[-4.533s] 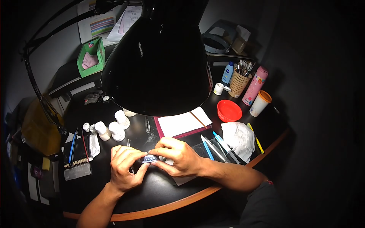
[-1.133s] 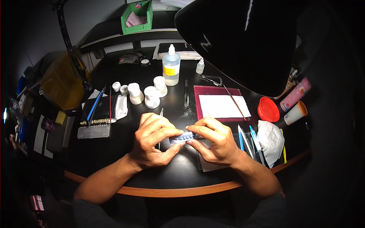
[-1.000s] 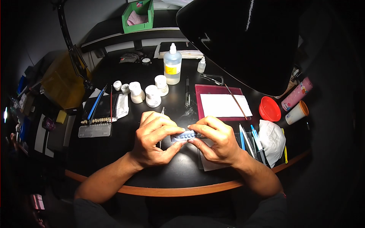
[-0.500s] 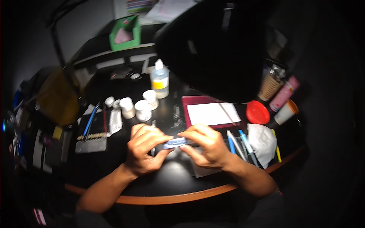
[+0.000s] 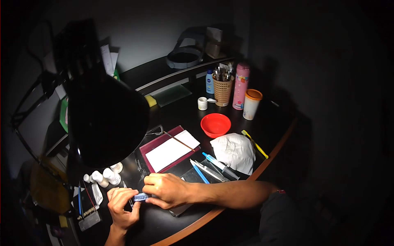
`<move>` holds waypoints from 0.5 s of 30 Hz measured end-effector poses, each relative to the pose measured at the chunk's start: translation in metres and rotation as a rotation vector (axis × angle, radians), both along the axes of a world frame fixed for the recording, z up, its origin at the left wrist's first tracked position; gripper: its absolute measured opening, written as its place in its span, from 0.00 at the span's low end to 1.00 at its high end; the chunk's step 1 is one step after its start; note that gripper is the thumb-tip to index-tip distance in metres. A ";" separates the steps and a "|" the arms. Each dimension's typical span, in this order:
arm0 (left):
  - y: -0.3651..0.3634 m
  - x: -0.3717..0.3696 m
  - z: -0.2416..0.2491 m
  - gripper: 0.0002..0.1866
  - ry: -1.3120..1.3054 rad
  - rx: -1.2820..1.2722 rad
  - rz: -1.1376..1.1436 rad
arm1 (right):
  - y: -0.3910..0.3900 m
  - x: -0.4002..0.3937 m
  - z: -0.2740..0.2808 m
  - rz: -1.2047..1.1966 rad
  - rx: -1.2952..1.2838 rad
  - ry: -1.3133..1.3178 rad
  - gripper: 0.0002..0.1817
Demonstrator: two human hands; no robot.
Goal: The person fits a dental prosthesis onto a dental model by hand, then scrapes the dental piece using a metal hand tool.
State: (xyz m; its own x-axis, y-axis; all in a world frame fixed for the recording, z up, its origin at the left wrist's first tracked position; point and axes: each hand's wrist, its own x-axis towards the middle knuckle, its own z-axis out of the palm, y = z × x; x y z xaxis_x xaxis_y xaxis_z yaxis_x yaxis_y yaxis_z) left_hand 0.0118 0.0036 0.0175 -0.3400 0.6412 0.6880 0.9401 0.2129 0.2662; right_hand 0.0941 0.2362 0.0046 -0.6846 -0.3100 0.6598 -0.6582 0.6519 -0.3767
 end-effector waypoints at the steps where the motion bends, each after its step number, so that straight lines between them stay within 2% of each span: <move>1: 0.000 -0.001 0.001 0.18 0.007 -0.005 -0.015 | -0.001 0.000 0.000 0.007 -0.004 -0.001 0.14; 9: -0.006 -0.014 -0.012 0.21 -0.036 -0.003 -0.077 | -0.010 -0.002 -0.011 -0.006 -0.086 0.040 0.15; 13: -0.014 -0.020 -0.014 0.19 -0.035 0.000 -0.108 | -0.016 -0.003 -0.009 -0.035 -0.134 0.018 0.15; 15: -0.057 -0.051 -0.051 0.25 -0.142 -0.107 -0.118 | -0.018 -0.003 -0.009 -0.045 -0.176 0.029 0.15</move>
